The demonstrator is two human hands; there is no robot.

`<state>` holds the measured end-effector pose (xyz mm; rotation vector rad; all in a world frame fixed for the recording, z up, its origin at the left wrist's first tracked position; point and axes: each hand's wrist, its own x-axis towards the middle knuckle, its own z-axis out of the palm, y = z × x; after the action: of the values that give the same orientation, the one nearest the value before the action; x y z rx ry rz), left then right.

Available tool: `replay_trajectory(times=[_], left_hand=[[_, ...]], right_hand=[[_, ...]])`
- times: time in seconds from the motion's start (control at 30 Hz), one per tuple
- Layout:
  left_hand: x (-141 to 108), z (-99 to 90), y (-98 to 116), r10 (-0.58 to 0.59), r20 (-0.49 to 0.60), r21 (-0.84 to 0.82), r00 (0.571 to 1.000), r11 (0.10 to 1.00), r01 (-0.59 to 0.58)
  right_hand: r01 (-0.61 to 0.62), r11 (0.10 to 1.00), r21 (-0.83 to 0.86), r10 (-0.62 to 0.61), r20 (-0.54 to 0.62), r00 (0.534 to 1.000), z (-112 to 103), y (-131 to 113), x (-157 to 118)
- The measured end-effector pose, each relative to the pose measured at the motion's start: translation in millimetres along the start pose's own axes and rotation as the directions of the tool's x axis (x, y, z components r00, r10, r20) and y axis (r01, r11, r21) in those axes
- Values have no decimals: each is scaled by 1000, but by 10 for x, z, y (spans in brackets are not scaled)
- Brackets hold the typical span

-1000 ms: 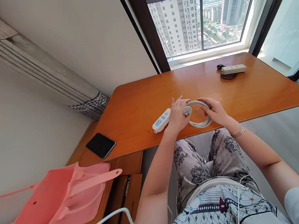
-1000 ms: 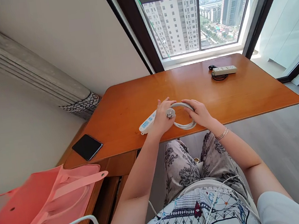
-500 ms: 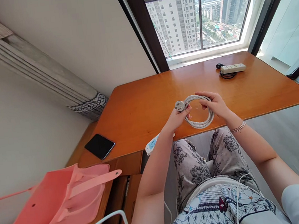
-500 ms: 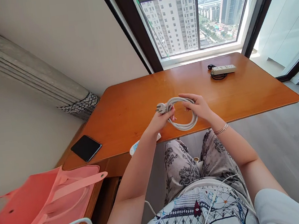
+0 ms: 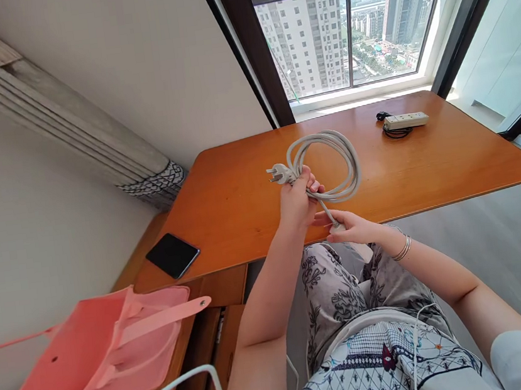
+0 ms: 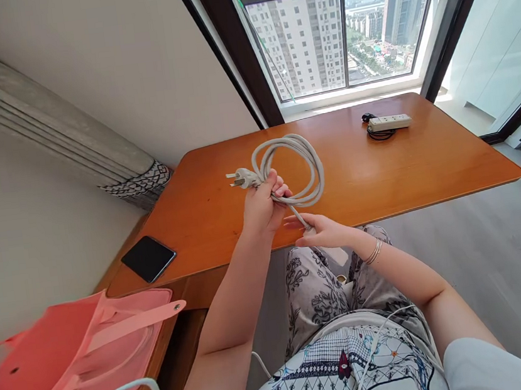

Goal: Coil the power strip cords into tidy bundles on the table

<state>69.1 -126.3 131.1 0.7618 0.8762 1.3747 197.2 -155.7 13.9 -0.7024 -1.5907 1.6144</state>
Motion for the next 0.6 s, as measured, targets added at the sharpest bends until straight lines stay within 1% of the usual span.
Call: replay_trajectory(times=[0.07, 0.13, 0.2, 0.3, 0.37, 0.47, 0.53, 0.6], left_hand=[[-18, 4, 36, 77, -33, -8, 996, 997, -78], [-3, -28, 77, 176, -73, 5, 982, 984, -176], [51, -91, 105, 266, -122, 31, 956, 964, -264], [178, -221, 82, 365, -189, 103, 912, 931, -351], [264, -313, 20, 397, -206, 190, 894, 913, -362], [357, -430, -103, 404, -173, 315, 898, 887, -339], [395, -486, -173, 410, -131, 354, 903, 870, -343], [419, -521, -217, 420, -101, 371, 902, 857, -358]], right_hand=[[-2, 995, -101, 6, 41, 999, 39, -30, -37], [-51, 989, -136, 58, 53, 997, 32, -76, -86], [-121, 991, -53, 125, 78, 989, -11, -128, -151], [-205, 963, 173, 183, 136, 974, -125, -218, -270], [-224, 936, 273, 175, 195, 965, -217, -274, -351], [-220, 905, 363, 116, 289, 950, -322, -320, -451], [-197, 894, 403, 82, 284, 955, -354, -321, -502], [-179, 896, 407, 78, 252, 965, -369, -308, -541]])
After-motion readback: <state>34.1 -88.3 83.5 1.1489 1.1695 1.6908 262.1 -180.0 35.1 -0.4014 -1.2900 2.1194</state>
